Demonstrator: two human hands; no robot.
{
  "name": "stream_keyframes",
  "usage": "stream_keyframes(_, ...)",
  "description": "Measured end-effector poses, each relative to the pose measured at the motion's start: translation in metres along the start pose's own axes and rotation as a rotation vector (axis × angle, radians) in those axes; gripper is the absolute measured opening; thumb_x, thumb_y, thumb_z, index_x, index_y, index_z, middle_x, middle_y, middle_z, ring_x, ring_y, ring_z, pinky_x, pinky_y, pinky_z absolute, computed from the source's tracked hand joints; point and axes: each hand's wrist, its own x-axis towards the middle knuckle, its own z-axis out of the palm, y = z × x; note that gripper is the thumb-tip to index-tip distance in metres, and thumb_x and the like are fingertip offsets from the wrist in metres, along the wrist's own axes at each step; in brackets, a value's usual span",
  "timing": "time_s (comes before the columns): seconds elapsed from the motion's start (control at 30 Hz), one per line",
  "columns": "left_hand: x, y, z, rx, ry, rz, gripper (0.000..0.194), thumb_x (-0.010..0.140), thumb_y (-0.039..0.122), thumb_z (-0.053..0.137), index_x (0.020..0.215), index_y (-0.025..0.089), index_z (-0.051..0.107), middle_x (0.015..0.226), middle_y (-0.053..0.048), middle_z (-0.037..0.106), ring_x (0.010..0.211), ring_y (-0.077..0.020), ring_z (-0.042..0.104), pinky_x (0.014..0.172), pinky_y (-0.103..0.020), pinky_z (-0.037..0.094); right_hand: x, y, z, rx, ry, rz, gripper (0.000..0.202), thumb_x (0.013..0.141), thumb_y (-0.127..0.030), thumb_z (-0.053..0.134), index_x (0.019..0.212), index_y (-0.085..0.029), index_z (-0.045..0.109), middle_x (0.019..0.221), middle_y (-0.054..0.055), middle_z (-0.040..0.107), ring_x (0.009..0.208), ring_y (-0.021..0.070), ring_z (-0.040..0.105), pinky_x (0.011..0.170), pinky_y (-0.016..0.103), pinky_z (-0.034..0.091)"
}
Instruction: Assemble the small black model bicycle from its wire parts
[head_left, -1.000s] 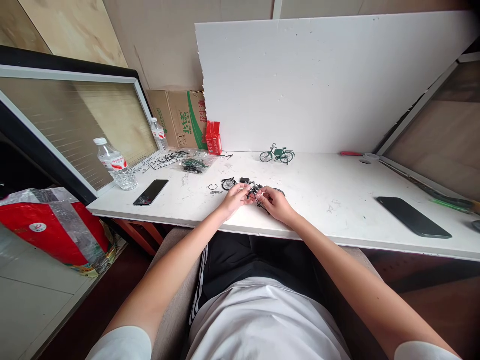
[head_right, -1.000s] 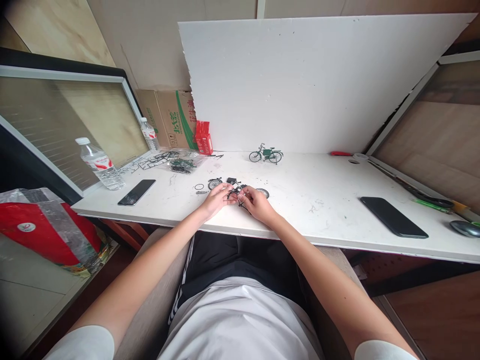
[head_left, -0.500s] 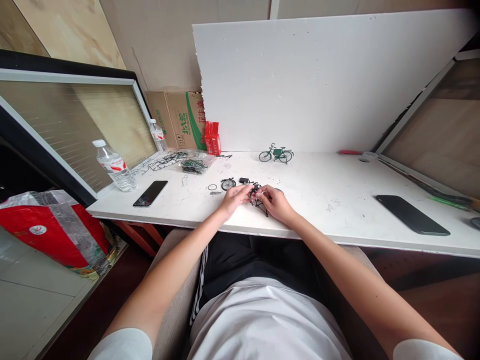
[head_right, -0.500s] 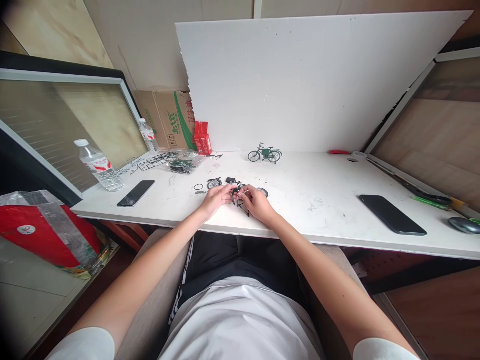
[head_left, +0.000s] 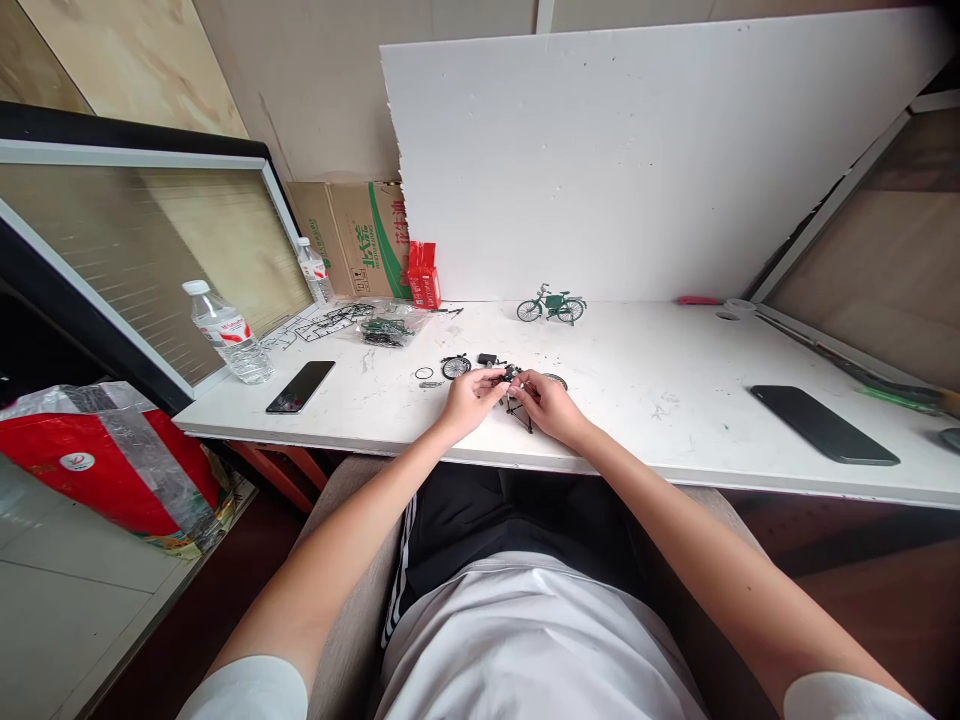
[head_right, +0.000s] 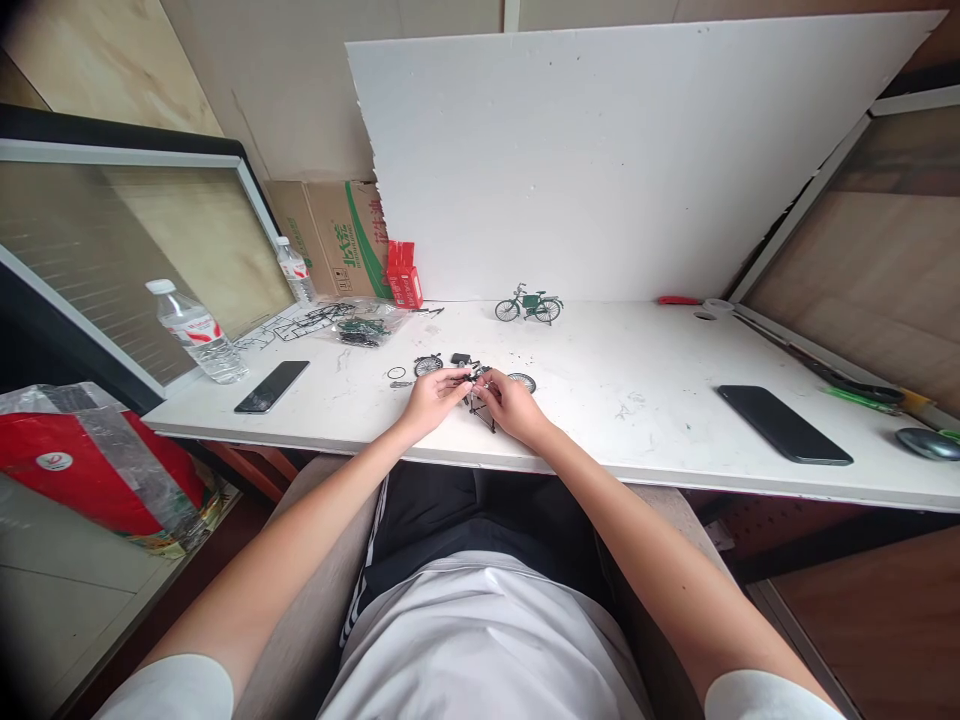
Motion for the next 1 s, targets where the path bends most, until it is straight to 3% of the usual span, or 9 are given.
stream_keyframes(0.23,-0.0016,0.001,0.0022,0.048,0.119,0.052,0.03,0.082,0.023,0.084,0.107,0.016,0.069,0.114,-0.014,0.074,0.103,-0.0224,0.072,0.094,-0.036,0.058,0.0003,-0.003,-0.0001,-0.01,-0.016,0.004,0.029,0.106,-0.049,0.05,0.104,-0.023,0.063,0.076,0.002,0.065,0.062,0.0187,0.052,0.063,0.031,0.039)
stream_keyframes(0.47,-0.0008,-0.0015,0.0016,0.038,0.088,0.02,0.022,0.085,0.025,0.08,0.104,0.016,0.073,0.113,-0.014,0.076,0.101,-0.0228,0.074,0.096,-0.038,0.058,-0.0005,-0.0019,0.0008,-0.029,-0.028,0.001,0.026,0.105,-0.047,0.051,0.104,-0.023,0.062,0.076,0.002,0.065,0.062,0.019,0.054,0.063,0.031,0.038)
stream_keyframes(1.0,-0.0005,-0.0057,-0.0009,0.144,0.057,0.049,0.029,0.089,0.035,0.079,0.113,0.019,0.08,0.122,-0.015,0.078,0.108,-0.0293,0.074,0.103,-0.046,0.057,-0.0004,0.0053,0.0044,-0.066,-0.033,-0.005,0.03,0.105,-0.05,0.05,0.105,-0.023,0.063,0.076,0.003,0.067,0.061,0.019,0.054,0.062,0.03,0.037)
